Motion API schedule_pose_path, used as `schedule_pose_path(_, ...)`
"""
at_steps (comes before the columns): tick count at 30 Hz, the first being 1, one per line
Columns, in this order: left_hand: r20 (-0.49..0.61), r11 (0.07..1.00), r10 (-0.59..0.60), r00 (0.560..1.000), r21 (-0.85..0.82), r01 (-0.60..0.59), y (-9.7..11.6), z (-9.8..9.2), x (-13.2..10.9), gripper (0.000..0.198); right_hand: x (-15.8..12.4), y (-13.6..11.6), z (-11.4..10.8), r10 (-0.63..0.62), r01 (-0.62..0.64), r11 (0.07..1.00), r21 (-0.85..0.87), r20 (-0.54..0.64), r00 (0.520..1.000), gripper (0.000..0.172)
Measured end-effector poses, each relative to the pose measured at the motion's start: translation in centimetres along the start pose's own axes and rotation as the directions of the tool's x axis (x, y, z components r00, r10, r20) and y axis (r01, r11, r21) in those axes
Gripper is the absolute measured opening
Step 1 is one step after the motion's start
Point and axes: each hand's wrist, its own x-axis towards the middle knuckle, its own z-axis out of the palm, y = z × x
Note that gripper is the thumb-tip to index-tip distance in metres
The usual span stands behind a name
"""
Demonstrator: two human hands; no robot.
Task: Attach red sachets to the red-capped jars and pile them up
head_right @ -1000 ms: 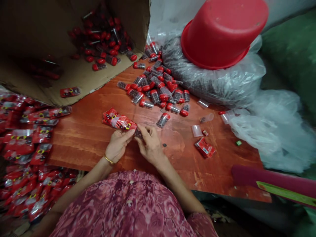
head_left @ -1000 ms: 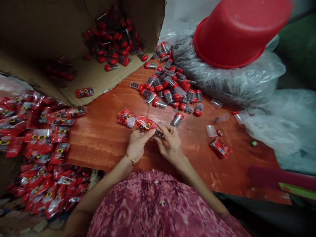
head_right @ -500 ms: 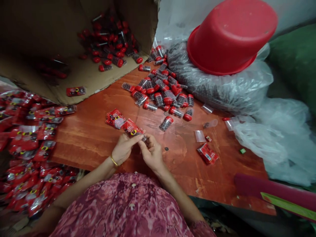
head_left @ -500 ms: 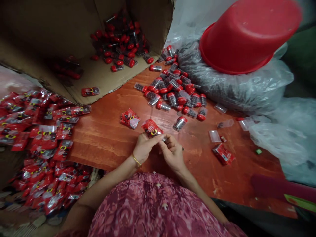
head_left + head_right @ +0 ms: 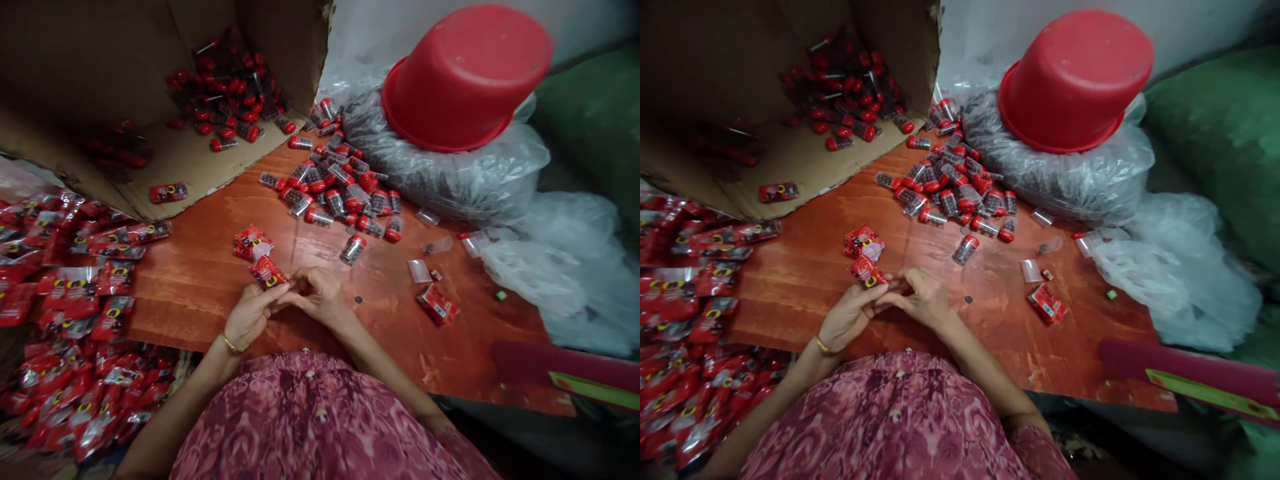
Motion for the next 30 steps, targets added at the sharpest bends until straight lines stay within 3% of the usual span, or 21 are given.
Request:
schedule_pose_path(3, -0.212, 0.995, 0.041, 0.976, -0.082, -0.059, 2.8, -2.9, -0.5, 0.004, 0.5, 2.1, -2.2, 0.025, -0.039, 0.964, -0.264, -0.056, 0.998, 0.041)
schedule_pose_path(6, -0.491, 0.926, 0.171, 0.854, -0.215, -0.309, 5.8, -6.4, -1.1, 0.020, 0.2, 5.9, -3.9, 0.131, -0.211, 0.839, -0.501, -0.190, 0.973, 0.047)
schedule_pose_path(8, -0.556, 0.892, 0.210, 0.804, -0.229, -0.390, 6.6, -7.7, -1.4, 0.029, -0.2, 7.8, -3.7, 0.173, -0.245, 0.795, -0.555, -0.181, 0.968, 0.047)
schedule_pose_path(9, -0.552, 0.900, 0.220, 0.805, -0.203, -0.385, 6.5, -7.8, -1.4, 0.030, -0.4, 8.3, -3.2, 0.198, -0.264, 0.779, -0.569, -0.177, 0.964, 0.048)
schedule_pose_path(11, -0.495, 0.938, 0.273, 0.825, -0.053, -0.342, 5.8, -7.0, -1.0, 0.025, -0.4, 8.3, -1.6, 0.239, -0.295, 0.758, -0.582, -0.173, 0.956, 0.049)
schedule_pose_path(12, -0.445, 0.939, 0.334, 0.831, 0.084, -0.333, 5.3, -6.2, -0.5, 0.023, -0.2, 7.9, -0.7, 0.254, -0.307, 0.749, -0.587, -0.173, 0.952, 0.051)
schedule_pose_path(13, -0.381, 0.892, 0.446, 0.810, 0.260, -0.369, 4.8, -5.4, 0.2, 0.024, 0.0, 7.4, 0.2, 0.263, -0.311, 0.746, -0.589, -0.169, 0.950, 0.052)
schedule_pose_path(15, -0.167, 0.627, 0.683, 0.711, 0.632, -0.454, 4.3, -4.0, 2.1, 0.027, 0.7, 6.5, 1.5, 0.268, -0.313, 0.753, -0.578, -0.164, 0.949, 0.055)
schedule_pose_path(16, -0.046, 0.446, 0.750, 0.660, 0.771, -0.454, 4.3, -3.6, 3.1, 0.029, 1.0, 6.2, 1.9, 0.264, -0.310, 0.765, -0.565, -0.165, 0.950, 0.056)
schedule_pose_path(17, 0.050, 0.285, 0.771, 0.635, 0.864, -0.415, 4.5, -3.4, 4.0, 0.029, 1.2, 6.0, 2.2, 0.255, -0.305, 0.779, -0.548, -0.167, 0.952, 0.056)
schedule_pose_path(18, 0.118, 0.160, 0.760, 0.639, 0.919, -0.359, 4.8, -3.3, 4.9, 0.029, 1.3, 6.0, 2.2, 0.246, -0.299, 0.793, -0.530, -0.171, 0.954, 0.054)
schedule_pose_path(20, 0.173, 0.009, 0.710, 0.682, 0.967, -0.255, 5.3, -3.7, 6.3, 0.025, 1.3, 6.2, 2.1, 0.233, -0.287, 0.817, -0.500, -0.168, 0.958, 0.051)
schedule_pose_path(22, 0.180, -0.054, 0.681, 0.710, 0.979, -0.196, 5.6, -4.1, 7.0, 0.020, 1.1, 6.2, 1.7, 0.221, -0.272, 0.831, -0.486, -0.160, 0.962, 0.047)
schedule_pose_path(24, 0.179, -0.073, 0.691, 0.700, 0.981, -0.179, 5.6, -4.5, 7.3, 0.017, 1.1, 5.9, 1.3, 0.191, -0.252, 0.844, -0.474, -0.174, 0.966, 0.040)
schedule_pose_path(27, 0.176, -0.054, 0.729, 0.662, 0.978, -0.200, 5.2, -4.6, 7.2, 0.016, 1.5, 4.6, 0.8, 0.125, -0.195, 0.889, -0.414, -0.190, 0.974, 0.030)
schedule_pose_path(30, 0.189, -0.042, 0.784, 0.592, 0.966, -0.253, 4.8, -3.8, 6.3, 0.018, 2.1, 2.4, 1.0, 0.147, -0.172, 0.966, -0.191, -0.139, 0.979, 0.027)
